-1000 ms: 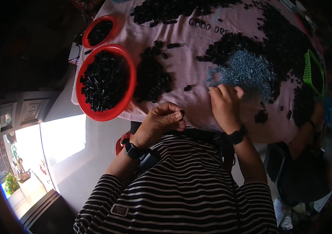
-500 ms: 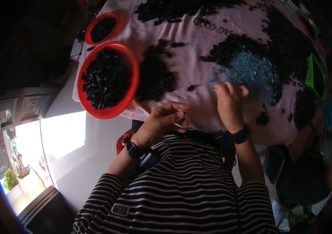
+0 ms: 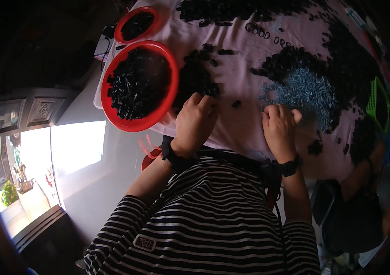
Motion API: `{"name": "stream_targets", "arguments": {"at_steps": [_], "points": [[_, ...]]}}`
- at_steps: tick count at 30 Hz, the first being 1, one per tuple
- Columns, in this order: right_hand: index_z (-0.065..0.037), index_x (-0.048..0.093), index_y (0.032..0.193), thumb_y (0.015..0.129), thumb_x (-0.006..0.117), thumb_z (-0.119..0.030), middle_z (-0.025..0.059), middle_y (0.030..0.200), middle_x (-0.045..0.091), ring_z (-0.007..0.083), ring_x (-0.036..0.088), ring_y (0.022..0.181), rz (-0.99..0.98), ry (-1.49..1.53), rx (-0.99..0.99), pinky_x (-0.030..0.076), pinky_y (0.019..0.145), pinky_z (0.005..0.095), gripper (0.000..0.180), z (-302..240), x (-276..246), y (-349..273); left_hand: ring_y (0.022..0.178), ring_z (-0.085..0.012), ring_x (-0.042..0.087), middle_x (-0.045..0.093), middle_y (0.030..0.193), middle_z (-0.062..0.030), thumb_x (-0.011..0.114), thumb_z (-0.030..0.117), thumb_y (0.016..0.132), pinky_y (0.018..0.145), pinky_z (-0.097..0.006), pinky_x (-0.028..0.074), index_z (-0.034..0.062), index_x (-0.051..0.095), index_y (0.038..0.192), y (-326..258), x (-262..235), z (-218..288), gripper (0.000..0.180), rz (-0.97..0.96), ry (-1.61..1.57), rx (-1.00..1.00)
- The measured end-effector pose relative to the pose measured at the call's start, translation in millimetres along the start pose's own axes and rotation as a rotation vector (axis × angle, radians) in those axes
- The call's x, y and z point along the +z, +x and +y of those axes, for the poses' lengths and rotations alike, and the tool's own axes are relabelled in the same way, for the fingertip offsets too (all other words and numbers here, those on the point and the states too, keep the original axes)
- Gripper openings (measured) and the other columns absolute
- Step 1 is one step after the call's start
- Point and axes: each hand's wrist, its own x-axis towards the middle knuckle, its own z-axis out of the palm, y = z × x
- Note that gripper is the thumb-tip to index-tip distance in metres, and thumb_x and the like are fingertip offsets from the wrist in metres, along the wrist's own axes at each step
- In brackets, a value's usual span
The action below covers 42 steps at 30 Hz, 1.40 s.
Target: Sorting and inspecting small black plastic components at a work table.
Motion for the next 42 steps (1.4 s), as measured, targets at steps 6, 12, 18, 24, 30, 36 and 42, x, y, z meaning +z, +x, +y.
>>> {"name": "stream_targets", "arguments": {"at_steps": [6,12,18,24,30,36,42], "points": [[-0.01,0.064,0.103,0.09,0.072,-0.008,0.0032,0.095,0.065,0.0221,0.063,0.092,0.058,0.012,0.016,0.034,0.095,0.0419,0.016,-4.4,-5.1,-0.1,0.093,-0.0341,0.065,0.059,0.097,-0.0117,0.067,0.013,0.09,0.075,-0.045,0.057,0.0104,0.067,0.102,1.2,11.9,-5.4,0.012,0.011,0.195,0.036],[-0.01,0.069,0.108,0.094,0.071,-0.009,0.0033,0.097,0.07,0.0228,0.064,0.088,0.148,0.035,0.01,0.037,0.097,0.0393,0.014,-6.3,-12.3,0.0,0.094,-0.0356,0.065,0.059,0.099,-0.0136,0.067,0.013,0.09,0.076,-0.044,0.057,0.0102,0.067,0.103,0.3,8.1,-5.3,0.013,0.023,0.138,0.019],[-0.009,0.068,0.11,0.094,0.071,-0.007,0.0033,0.1,0.072,0.0221,0.064,0.088,0.205,0.09,0.02,0.036,0.096,0.0401,0.016,-12.0,-20.2,0.8,0.087,-0.0175,0.065,0.066,0.107,-0.0072,0.064,0.02,0.101,0.073,-0.031,0.054,0.0018,0.066,0.116,0.2,-22.3,1.2,0.023,-0.442,-0.685,-0.464],[-0.008,0.07,0.108,0.093,0.07,-0.004,0.003,0.097,0.07,0.0226,0.062,0.09,0.101,0.298,0.002,0.036,0.095,0.0395,0.016,-41.9,-44.7,9.2,0.088,-0.0125,0.064,0.066,0.109,-0.0051,0.062,0.026,0.106,0.077,-0.027,0.053,-0.004,0.062,0.128,-8.4,-28.7,5.7,0.037,-0.771,-1.528,-0.698],[-0.005,0.072,0.107,0.092,0.071,0.001,0.0066,0.099,0.069,0.0219,0.061,0.096,0.066,0.523,-0.033,0.044,0.091,0.0342,0.017,-66.1,-61.3,15.8,0.095,-0.0139,0.068,0.071,0.107,-0.0068,0.064,0.024,0.104,0.087,-0.03,0.057,-0.0019,0.063,0.126,-16.5,-22.4,9.3,0.034,-0.729,-1.625,-0.559],[-0.005,0.072,0.104,0.088,0.072,0.005,0.0049,0.094,0.068,0.0201,0.064,0.086,0.053,0.582,-0.06,0.045,0.085,0.033,0.019,-72.8,-62.0,17.7,0.094,-0.0148,0.07,0.071,0.106,-0.0071,0.066,0.023,0.103,0.085,-0.03,0.058,-0.0002,0.064,0.116,-18.5,-21.4,10.5,0.026,-0.69,-1.566,-0.554],[-0.003,0.072,0.103,0.088,0.073,0.005,0.0069,0.092,0.068,0.0207,0.065,0.084,0.027,0.643,0.012,0.049,0.079,0.0313,0.018,-70.9,-56.6,13.7,0.092,-0.0149,0.07,0.071,0.106,-0.0084,0.066,0.021,0.104,0.083,-0.029,0.058,-0.0019,0.064,0.117,-20.4,-19.8,17.7,0.027,-0.633,-1.493,-0.559]]}}
